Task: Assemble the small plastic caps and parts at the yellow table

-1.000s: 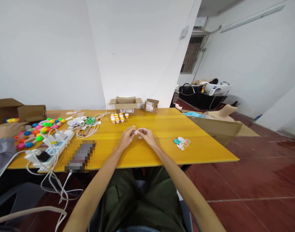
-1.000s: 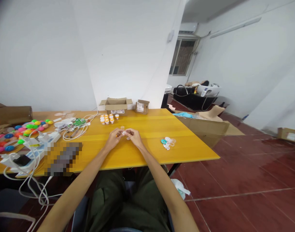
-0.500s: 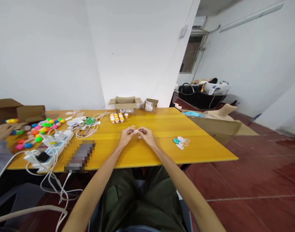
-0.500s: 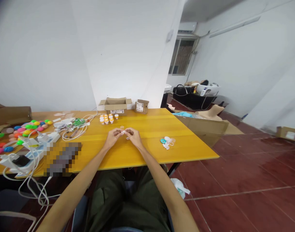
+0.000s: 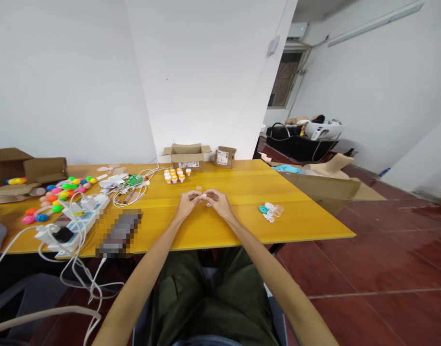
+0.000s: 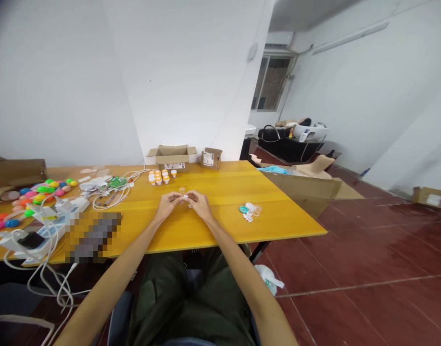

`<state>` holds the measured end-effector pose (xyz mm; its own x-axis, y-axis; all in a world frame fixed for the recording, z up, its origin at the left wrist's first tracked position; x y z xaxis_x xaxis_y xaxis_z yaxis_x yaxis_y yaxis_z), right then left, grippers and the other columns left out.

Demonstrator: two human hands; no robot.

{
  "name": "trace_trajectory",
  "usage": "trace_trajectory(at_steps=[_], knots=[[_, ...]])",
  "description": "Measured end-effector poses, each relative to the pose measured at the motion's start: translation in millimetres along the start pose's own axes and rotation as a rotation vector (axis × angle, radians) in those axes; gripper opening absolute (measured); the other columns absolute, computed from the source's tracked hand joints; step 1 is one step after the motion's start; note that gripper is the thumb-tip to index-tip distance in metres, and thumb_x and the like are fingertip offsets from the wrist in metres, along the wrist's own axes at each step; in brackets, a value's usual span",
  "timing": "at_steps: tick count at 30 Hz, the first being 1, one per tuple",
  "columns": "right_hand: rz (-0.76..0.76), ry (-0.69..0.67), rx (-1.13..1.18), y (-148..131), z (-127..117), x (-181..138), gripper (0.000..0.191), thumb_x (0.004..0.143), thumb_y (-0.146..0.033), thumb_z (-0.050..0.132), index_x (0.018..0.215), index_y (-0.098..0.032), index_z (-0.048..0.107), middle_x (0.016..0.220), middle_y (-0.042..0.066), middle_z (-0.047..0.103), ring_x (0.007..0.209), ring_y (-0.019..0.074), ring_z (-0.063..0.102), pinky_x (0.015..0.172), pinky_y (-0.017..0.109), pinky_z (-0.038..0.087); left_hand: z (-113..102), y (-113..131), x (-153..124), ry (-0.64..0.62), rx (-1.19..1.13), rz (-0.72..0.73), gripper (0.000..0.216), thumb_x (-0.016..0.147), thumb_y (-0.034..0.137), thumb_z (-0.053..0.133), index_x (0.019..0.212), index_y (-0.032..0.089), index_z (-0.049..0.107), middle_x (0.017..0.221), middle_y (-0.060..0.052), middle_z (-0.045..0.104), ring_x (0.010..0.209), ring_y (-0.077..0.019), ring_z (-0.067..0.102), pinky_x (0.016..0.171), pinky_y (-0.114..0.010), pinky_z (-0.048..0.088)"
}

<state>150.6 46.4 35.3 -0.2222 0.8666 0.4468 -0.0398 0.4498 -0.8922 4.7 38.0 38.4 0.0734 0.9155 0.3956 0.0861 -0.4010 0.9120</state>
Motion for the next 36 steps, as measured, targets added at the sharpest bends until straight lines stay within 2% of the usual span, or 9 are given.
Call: trace_trajectory(at_steps=[4, 11, 21, 31, 36], knots=[[0.0, 0.005, 0.009, -0.8, 0.7, -0.1, 0.028, 0.071, -0.048, 0.074, 0.081, -0.023, 0.067, 0.084, 0.002, 0.074, 0.076, 0.0183, 0.071, 0.067, 0.03, 0.059, -0.2, 1.5, -0.9, 0.011, -0.031, -0.032, 0.028, 0.067, 0.042, 0.081, 0.074, 0.017, 0.071, 0.074, -0.005, 0.075, 0.065, -0.0175, 0.07, 0.067, -0.032, 0.058], [0.033, 0.001, 0.022, 2.5, 0.2, -0.7, 0.032, 0.07, -0.05, 0.075, 0.082, -0.022, 0.067, 0.08, 0.002, 0.074, 0.068, 0.017, 0.07, 0.054, 0.026, 0.056, -1.4, 4.8, -2.6, 0.028, -0.067, -0.063, 0.03, 0.062, 0.042, 0.084, 0.07, 0.017, 0.069, 0.07, -0.003, 0.074, 0.064, -0.0165, 0.068, 0.068, -0.03, 0.056], [0.01, 0.007, 0.018, 8.7, -2.7, 1.5, 0.029, 0.074, -0.048, 0.073, 0.085, -0.022, 0.069, 0.083, 0.003, 0.074, 0.075, 0.0178, 0.071, 0.059, 0.027, 0.059, 1.0, 7.3, -3.0, 0.01, -0.052, -0.033, 0.027, 0.063, 0.038, 0.083, 0.07, 0.018, 0.066, 0.07, -0.001, 0.072, 0.067, -0.016, 0.068, 0.07, -0.029, 0.055], [0.006, 0.006, 0.04, 9.8, -3.5, 3.1, 0.027, 0.072, -0.046, 0.074, 0.082, -0.022, 0.07, 0.079, 0.003, 0.073, 0.071, 0.0174, 0.069, 0.059, 0.027, 0.058, 1.2, 3.5, -3.1, -0.009, -0.059, -0.058, 0.027, 0.064, 0.037, 0.083, 0.073, 0.017, 0.066, 0.077, -0.003, 0.073, 0.073, -0.0163, 0.069, 0.075, -0.03, 0.056], [-0.013, 0.013, 0.028, 9.4, -2.7, 3.2, 0.027, 0.074, -0.047, 0.073, 0.083, -0.022, 0.07, 0.08, 0.003, 0.074, 0.074, 0.0182, 0.07, 0.065, 0.03, 0.059, 1.8, 3.5, -2.9, -0.012, -0.066, -0.063, 0.028, 0.063, 0.037, 0.083, 0.077, 0.017, 0.067, 0.078, -0.004, 0.073, 0.075, -0.0165, 0.069, 0.077, -0.031, 0.057]])
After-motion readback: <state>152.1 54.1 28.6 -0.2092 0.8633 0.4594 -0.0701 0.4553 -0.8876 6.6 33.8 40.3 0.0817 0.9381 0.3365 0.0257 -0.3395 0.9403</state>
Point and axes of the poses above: each hand's wrist, its own x-axis towards the middle knuckle, its own z-axis out of the palm, y = z × x, the point moved 5 cm from there along x, towards the middle knuckle
